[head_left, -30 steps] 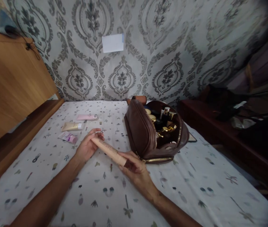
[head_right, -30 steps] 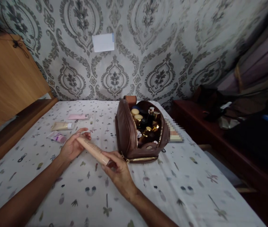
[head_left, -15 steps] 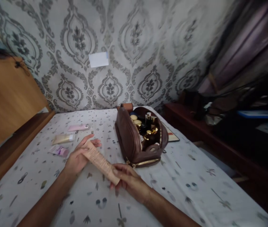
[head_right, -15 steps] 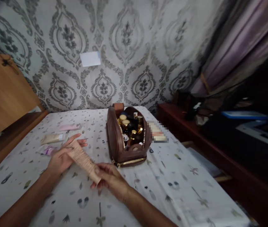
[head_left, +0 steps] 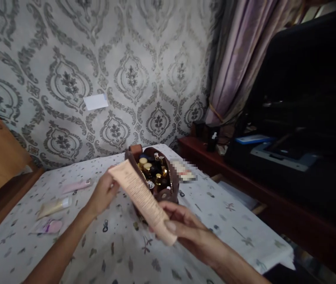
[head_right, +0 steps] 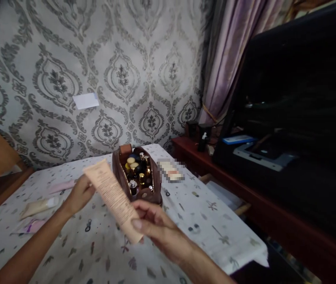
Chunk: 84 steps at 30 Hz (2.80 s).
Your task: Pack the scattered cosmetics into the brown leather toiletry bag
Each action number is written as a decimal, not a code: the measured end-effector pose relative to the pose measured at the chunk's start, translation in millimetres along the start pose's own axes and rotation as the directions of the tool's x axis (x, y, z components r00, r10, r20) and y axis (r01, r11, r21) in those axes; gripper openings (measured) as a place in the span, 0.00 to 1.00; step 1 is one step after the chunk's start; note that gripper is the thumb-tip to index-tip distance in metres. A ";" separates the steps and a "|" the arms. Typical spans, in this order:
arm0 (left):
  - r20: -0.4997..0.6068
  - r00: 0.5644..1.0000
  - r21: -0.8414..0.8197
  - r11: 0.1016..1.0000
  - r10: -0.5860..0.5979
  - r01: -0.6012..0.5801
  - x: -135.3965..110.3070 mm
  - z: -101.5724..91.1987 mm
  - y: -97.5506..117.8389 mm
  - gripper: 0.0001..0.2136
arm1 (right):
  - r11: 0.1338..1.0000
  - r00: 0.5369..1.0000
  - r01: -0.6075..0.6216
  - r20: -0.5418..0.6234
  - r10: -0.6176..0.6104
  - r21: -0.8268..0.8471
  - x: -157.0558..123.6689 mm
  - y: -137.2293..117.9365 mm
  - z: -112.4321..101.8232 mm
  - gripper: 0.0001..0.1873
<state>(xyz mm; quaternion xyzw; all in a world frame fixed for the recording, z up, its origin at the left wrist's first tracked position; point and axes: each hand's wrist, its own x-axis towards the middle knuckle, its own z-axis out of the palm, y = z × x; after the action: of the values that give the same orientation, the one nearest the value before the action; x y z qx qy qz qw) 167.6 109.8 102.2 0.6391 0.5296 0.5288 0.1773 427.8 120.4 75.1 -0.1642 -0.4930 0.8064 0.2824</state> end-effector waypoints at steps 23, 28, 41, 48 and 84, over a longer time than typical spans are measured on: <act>0.182 0.971 0.578 0.782 0.155 -0.233 3.7 27.6 -4.2 0.18 | 0.389 0.952 -0.009 -0.127 -0.279 -0.921 83.9 -97.9 -30.2 0.15; 0.184 0.970 0.576 0.782 0.160 -0.239 3.8 28.4 -6.2 0.17 | 0.237 0.973 -0.109 -0.153 -0.173 -0.965 109.3 -100.4 -14.2 0.14; 0.182 0.977 0.537 0.820 0.115 -0.197 -2.0 27.9 -5.9 0.16 | -0.056 0.982 -0.110 -0.100 -0.159 -0.992 148.1 -81.2 -1.1 0.20; 0.150 0.973 0.494 0.839 0.175 -0.227 -2.9 30.7 -11.4 0.17 | -0.082 0.980 -0.125 -0.110 -0.168 -0.989 148.1 -78.6 0.6 0.19; 0.102 0.990 0.409 0.903 0.099 -0.132 -10.5 35.6 -28.3 0.21 | -0.351 0.990 0.020 0.068 -0.123 -0.936 137.9 -69.6 12.6 0.12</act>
<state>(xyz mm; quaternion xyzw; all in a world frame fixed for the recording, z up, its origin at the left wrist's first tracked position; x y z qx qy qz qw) 185.7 123.3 61.4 0.7127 0.5835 0.3884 0.0269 332.9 221.3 144.6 -0.3189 -0.9427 0.0316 0.0924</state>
